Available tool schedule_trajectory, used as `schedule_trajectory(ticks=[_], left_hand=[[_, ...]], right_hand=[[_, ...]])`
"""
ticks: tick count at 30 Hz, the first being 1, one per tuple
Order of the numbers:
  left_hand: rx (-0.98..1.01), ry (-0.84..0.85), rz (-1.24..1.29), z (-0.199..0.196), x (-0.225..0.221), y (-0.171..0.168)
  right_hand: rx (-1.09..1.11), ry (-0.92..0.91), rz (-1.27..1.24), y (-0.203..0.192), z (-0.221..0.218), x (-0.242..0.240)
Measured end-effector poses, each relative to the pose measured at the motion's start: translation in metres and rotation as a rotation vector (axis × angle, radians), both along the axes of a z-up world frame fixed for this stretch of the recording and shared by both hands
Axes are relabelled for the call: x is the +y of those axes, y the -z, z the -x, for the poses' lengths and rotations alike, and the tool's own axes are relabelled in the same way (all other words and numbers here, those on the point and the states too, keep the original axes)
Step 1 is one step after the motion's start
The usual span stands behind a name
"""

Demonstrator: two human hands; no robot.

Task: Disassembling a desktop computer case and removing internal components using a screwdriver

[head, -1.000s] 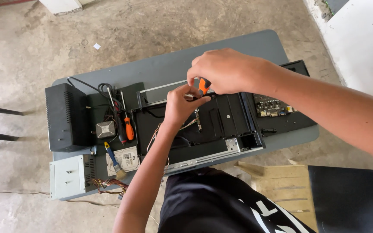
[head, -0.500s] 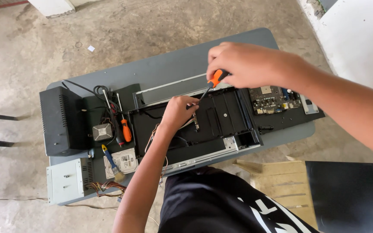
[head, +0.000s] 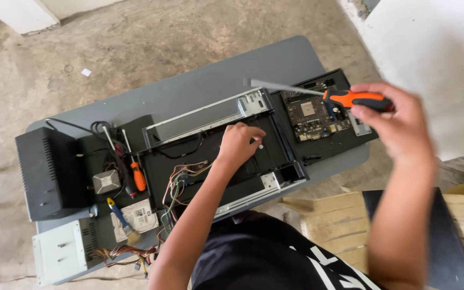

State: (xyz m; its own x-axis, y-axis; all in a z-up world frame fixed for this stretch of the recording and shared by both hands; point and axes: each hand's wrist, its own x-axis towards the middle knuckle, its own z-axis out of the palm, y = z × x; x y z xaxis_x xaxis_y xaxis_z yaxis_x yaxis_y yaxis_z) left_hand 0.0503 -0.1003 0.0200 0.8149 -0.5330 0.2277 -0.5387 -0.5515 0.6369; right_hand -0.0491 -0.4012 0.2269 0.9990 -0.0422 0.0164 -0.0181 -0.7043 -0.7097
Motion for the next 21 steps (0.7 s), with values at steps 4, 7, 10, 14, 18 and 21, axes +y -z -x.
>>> schedule_trajectory(ticks=[4, 7, 10, 14, 18, 21], left_hand=[[0.061, -0.004, -0.112, 0.004, 0.006, 0.020], [0.038, -0.114, -0.093, 0.020, 0.049, -0.004], [0.095, -0.318, -0.171, 0.047, 0.102, -0.037], [0.283, -0.366, -0.487, 0.067, 0.143, -0.028], [0.262, -0.332, -0.465, 0.066, 0.139, -0.026], [0.280, -0.339, -0.437, 0.063, 0.136, -0.028]], right_hand=[[-0.113, 0.280, -1.122, 0.116, 0.023, 0.016], [0.069, 0.236, -1.287, 0.186, 0.049, 0.005], [0.201, 0.233, -1.319, 0.220, 0.069, -0.012], [0.256, 0.344, -1.261, 0.237, 0.064, -0.008], [0.311, 0.442, -1.293, 0.246, 0.036, 0.004], [0.294, 0.445, -1.281, 0.213, 0.028, 0.034]])
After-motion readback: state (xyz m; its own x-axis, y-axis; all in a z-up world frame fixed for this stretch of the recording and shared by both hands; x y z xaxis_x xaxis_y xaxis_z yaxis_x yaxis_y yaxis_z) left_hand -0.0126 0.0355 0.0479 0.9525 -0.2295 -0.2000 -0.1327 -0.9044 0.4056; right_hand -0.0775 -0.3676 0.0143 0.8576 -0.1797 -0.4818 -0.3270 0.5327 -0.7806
